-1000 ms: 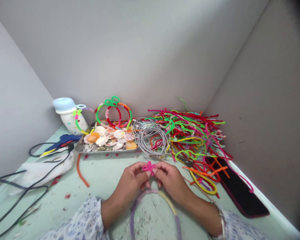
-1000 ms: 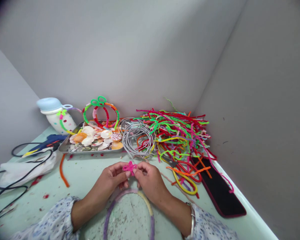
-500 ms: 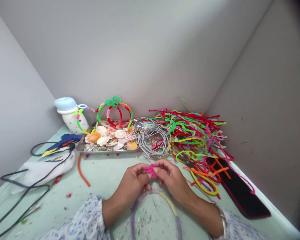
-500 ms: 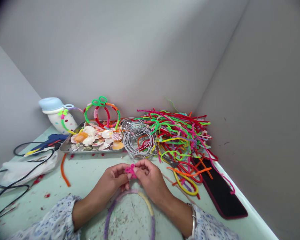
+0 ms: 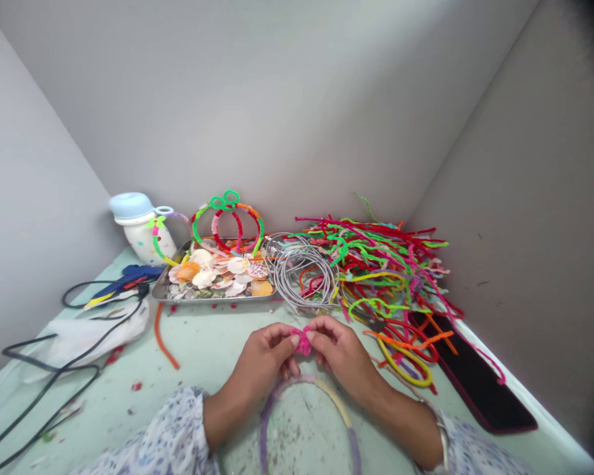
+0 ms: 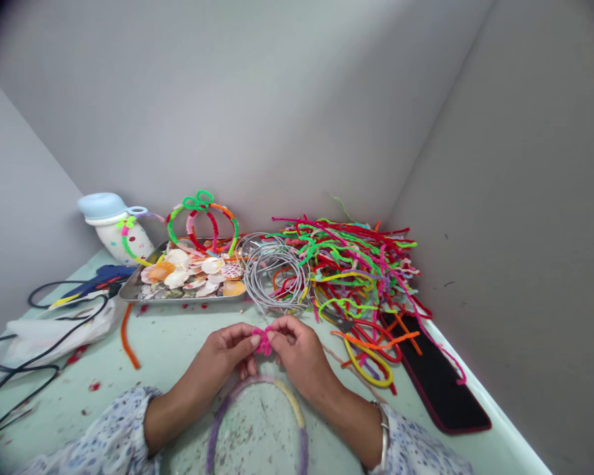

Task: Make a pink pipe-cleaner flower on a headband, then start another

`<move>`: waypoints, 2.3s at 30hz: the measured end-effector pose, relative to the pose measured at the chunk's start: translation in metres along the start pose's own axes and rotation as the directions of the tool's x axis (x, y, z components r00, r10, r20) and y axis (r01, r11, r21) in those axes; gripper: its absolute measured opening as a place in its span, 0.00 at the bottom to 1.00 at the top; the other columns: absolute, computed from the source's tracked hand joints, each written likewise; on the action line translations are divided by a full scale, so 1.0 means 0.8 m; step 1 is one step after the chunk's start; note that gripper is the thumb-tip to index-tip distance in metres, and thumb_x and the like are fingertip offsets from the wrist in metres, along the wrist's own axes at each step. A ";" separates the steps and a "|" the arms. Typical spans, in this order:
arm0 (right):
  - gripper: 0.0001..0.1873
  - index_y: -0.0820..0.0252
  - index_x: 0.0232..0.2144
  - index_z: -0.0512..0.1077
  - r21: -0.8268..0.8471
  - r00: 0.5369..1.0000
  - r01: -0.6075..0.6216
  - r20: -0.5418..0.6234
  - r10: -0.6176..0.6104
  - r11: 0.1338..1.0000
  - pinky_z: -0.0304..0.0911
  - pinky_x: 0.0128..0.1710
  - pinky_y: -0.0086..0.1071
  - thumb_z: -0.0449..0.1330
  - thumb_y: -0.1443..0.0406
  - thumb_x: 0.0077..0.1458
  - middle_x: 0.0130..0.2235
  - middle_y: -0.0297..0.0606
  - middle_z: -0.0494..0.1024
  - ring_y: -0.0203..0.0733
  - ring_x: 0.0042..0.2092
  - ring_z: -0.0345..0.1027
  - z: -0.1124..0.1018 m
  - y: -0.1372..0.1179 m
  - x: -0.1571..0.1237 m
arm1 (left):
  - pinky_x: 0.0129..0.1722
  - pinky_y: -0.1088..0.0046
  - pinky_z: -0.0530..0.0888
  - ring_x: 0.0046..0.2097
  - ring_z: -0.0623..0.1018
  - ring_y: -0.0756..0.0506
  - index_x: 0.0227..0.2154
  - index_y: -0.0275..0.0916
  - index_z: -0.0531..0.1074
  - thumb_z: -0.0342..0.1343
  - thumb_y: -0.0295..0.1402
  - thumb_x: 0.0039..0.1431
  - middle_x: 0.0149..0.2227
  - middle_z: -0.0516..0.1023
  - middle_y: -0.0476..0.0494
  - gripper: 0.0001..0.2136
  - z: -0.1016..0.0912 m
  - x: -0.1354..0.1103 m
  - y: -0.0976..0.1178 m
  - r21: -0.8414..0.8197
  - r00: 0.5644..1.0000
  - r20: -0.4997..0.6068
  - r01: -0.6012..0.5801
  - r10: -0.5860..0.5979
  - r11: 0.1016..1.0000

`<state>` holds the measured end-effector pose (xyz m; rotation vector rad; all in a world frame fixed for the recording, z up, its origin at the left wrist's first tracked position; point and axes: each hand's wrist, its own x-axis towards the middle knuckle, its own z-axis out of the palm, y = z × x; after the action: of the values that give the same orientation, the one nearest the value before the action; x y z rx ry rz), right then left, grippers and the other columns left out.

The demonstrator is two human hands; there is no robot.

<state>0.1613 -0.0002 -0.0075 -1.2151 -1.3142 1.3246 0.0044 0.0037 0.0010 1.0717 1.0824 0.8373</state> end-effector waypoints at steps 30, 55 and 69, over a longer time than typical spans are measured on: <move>0.07 0.61 0.30 0.67 -0.020 0.993 0.038 0.110 -0.036 0.999 0.56 0.25 0.26 0.56 0.62 0.56 0.25 0.29 0.67 0.32 0.25 0.58 0.003 -0.007 -0.006 | 0.19 0.78 0.62 0.17 0.65 0.53 0.22 0.36 0.68 0.55 0.36 0.55 0.15 0.69 0.51 0.11 0.000 -0.002 -0.004 -0.013 0.996 -0.042 -0.083 0.082 0.996; 0.07 0.61 0.33 0.70 -0.001 0.999 0.012 0.036 -0.012 1.000 0.52 0.22 0.25 0.57 0.63 0.53 0.25 0.29 0.68 0.31 0.24 0.58 0.003 -0.009 -0.001 | 0.17 0.80 0.63 0.17 0.68 0.54 0.29 0.34 0.70 0.57 0.31 0.51 0.17 0.71 0.51 0.05 0.001 0.001 -0.008 0.052 0.999 -0.027 -0.039 0.041 0.998; 0.06 0.61 0.28 0.69 -0.181 0.996 0.084 0.018 -0.082 0.980 0.57 0.28 0.28 0.56 0.65 0.54 0.25 0.30 0.68 0.34 0.27 0.60 0.005 -0.003 0.000 | 0.17 0.80 0.62 0.16 0.68 0.53 0.26 0.36 0.69 0.56 0.32 0.51 0.15 0.70 0.51 0.05 0.002 0.002 -0.008 0.080 0.998 -0.054 -0.036 0.040 0.996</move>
<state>0.1571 -0.0006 -0.0049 -1.2631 -1.5033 1.1730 0.0066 0.0030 -0.0053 1.1441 1.1527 0.8649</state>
